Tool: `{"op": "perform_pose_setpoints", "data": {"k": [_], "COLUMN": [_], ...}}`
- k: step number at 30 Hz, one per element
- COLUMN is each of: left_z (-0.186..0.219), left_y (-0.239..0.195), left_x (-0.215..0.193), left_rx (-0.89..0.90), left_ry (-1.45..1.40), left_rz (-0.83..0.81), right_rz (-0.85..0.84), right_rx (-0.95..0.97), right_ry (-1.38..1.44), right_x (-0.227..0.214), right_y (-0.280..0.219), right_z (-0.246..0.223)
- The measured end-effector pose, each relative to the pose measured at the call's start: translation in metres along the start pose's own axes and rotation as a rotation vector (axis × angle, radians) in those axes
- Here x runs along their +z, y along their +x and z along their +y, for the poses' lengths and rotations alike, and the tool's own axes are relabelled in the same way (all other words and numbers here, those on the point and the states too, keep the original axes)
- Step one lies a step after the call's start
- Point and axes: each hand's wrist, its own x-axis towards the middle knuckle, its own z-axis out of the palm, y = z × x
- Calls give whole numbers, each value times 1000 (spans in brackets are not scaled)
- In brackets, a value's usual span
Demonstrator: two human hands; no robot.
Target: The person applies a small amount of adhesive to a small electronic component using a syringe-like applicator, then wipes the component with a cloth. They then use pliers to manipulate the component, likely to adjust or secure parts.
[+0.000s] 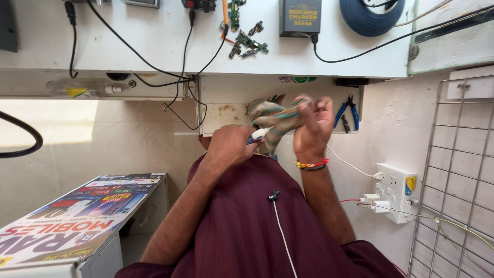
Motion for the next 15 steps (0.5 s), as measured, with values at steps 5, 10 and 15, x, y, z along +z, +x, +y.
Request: {"op": "perform_pose_setpoints", "data": {"k": [5, 10, 15], "left_z": [-18, -22, -12], "left_y": [-12, -4, 5], "left_x": [2, 3, 3], "left_rx": [-128, -132, -52], "left_ry": [-138, -230, -247], "left_rz": [128, 177, 185], "right_rz": [32, -49, -62], "right_rx": [-120, -34, 38], "right_ry": [3, -43, -15], "right_x": [-31, -41, -18], "right_y": [44, 32, 6], "right_z": [-59, -52, -25]}}
